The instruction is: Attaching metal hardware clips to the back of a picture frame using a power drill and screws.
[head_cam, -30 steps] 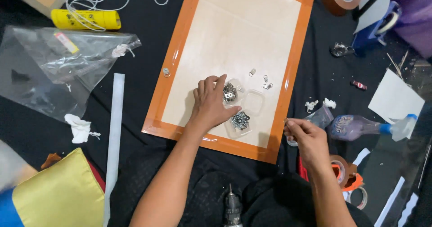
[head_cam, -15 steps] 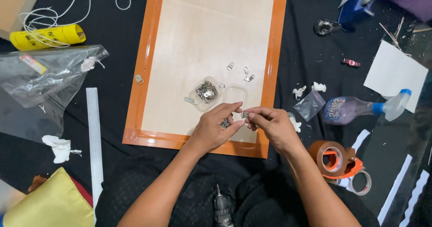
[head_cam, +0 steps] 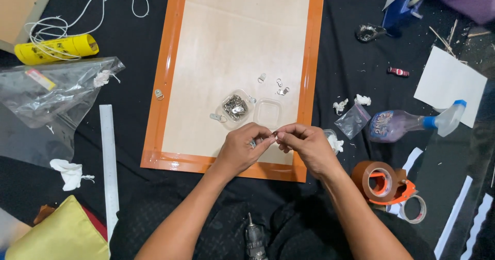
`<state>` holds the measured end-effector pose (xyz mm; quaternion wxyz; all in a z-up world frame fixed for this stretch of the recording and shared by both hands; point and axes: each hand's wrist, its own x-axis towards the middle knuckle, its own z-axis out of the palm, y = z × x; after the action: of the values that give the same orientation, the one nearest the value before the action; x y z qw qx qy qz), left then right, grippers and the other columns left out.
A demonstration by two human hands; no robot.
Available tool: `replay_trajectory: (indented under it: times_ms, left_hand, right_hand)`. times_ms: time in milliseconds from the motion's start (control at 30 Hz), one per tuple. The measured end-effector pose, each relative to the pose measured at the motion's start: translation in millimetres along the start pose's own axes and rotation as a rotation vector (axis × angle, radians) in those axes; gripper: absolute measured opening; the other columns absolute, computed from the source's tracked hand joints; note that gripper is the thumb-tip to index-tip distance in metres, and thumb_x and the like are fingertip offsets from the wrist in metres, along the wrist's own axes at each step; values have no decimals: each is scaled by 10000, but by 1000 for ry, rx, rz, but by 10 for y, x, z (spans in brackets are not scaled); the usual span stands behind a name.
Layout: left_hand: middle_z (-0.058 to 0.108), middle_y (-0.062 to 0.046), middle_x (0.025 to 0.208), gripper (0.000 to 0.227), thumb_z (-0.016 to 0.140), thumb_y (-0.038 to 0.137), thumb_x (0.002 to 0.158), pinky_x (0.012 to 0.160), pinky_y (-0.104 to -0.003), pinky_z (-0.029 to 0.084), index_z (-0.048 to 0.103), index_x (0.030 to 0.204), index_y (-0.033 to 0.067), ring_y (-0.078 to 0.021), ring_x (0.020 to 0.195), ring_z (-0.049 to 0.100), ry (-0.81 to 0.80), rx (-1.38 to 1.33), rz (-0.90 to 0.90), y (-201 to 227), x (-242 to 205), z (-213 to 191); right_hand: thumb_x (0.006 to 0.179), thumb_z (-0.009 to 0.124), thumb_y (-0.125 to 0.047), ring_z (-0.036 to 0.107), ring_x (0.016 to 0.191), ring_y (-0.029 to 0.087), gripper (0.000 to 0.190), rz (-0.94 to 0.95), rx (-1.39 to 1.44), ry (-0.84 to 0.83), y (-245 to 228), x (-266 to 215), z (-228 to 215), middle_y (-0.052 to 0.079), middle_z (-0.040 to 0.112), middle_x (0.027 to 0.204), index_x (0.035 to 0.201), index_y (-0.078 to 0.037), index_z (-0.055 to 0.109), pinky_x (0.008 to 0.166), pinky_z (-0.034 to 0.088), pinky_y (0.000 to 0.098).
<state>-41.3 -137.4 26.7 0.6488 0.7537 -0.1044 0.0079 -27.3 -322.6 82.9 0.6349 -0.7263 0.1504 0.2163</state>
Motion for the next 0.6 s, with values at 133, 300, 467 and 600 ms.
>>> replay_trajectory:
  times_ms: [133, 300, 467, 600]
  left_hand:
    - [742, -82, 757, 76, 771, 137, 899, 599, -311, 562, 771, 959, 89, -164, 647, 682, -52, -60, -48, 35, 14, -14]
    - [725, -110, 668, 115, 736, 147, 923, 573, -287, 513, 778, 948, 43, -105, 614, 602, -127, -191, -290, 101, 8, -35]
    - [727, -88, 633, 116, 713, 152, 936, 548, -256, 491, 786, 951, 63, -70, 588, 555, -149, -299, -449, 27, -25, -5]
    - [783, -128, 755, 141, 694, 113, 934, 550, -261, 514, 791, 984, 26, -112, 603, 675, -141, -356, -513, 270, -9, -121]
  right_hand:
    - [908, 745, -62, 666, 742, 230, 180, -38, -17, -5, 33, 23, -3, 187, 681, 789, 1007, 87, 759, 695, 558, 338]
    - [915, 740, -66, 645, 739, 228, 176, -34, -6, 0, 22, 16, 8, 188, 674, 782, 996, 90, 751, 685, 547, 339]
    - [919, 734, -64, 646, 738, 240, 174, -20, -5, 4, -4, -1, 21, 202, 679, 795, 1002, 87, 754, 688, 550, 357]
    - [925, 727, -64, 652, 746, 232, 174, -19, 1, -7, 13, 13, 27, 198, 680, 792, 1005, 89, 752, 698, 551, 346]
